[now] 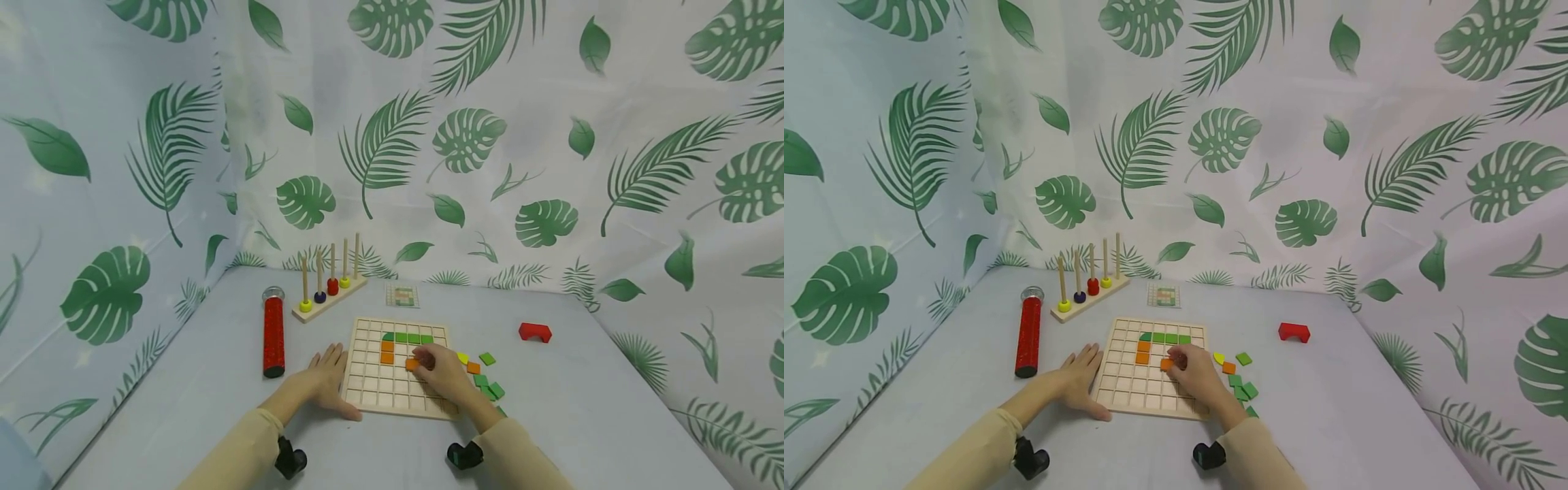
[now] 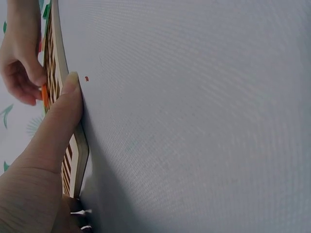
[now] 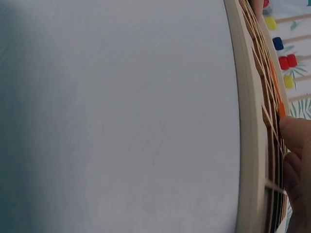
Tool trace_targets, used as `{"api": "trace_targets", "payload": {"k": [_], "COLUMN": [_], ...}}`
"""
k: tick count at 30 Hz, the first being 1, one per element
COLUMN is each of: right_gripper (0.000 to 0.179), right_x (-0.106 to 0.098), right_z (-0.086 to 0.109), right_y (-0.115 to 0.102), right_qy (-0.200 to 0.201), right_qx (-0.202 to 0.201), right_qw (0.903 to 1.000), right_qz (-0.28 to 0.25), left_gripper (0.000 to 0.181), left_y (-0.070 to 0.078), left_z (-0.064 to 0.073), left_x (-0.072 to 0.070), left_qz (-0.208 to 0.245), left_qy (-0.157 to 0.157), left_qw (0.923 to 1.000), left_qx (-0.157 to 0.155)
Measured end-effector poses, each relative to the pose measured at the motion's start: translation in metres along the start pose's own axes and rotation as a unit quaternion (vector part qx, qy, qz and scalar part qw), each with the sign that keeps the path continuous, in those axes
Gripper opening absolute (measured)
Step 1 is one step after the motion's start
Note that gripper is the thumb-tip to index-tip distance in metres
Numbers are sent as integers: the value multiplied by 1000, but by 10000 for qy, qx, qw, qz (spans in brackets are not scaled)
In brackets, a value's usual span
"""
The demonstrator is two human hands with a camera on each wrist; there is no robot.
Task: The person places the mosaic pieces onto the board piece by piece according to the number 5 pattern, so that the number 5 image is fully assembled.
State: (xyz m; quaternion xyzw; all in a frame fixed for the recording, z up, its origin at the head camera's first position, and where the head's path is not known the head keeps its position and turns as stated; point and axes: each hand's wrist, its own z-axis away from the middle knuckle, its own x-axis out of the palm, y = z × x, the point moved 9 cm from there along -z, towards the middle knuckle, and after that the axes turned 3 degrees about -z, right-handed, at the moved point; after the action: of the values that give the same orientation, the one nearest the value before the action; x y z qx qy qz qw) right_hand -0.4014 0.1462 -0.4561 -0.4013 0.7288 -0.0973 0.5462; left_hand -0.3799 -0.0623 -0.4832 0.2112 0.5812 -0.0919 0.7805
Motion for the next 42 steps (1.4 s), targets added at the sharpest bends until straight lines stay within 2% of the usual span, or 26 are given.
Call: {"api": "trace_targets", "payload": {"k": [10,20,29,42], "right_gripper": [27,24,24,27], "right_x": [15,18,18,17], "right_z": [-9,-14,-13,-12], "right_y": [-10,-11,-11,-11], "right_qy": [24,166,221,312], "right_qx": [-102,119,-1,58], "right_qw": [9999,9998,9997,9995], "right_qz": [-42,-74,-49,-91], "left_gripper": [125,125,125,124], "left_y": [1,2,3,4], "left_z": [2,4,5,4], "left_x": [0,-4,-3,-5], "left_qz": [7,13,-40,-61], "left_qy": [0,26,49,59], "left_qw": [10000,10000,10000,9999], "left_qx": [65,13,39,90]}}
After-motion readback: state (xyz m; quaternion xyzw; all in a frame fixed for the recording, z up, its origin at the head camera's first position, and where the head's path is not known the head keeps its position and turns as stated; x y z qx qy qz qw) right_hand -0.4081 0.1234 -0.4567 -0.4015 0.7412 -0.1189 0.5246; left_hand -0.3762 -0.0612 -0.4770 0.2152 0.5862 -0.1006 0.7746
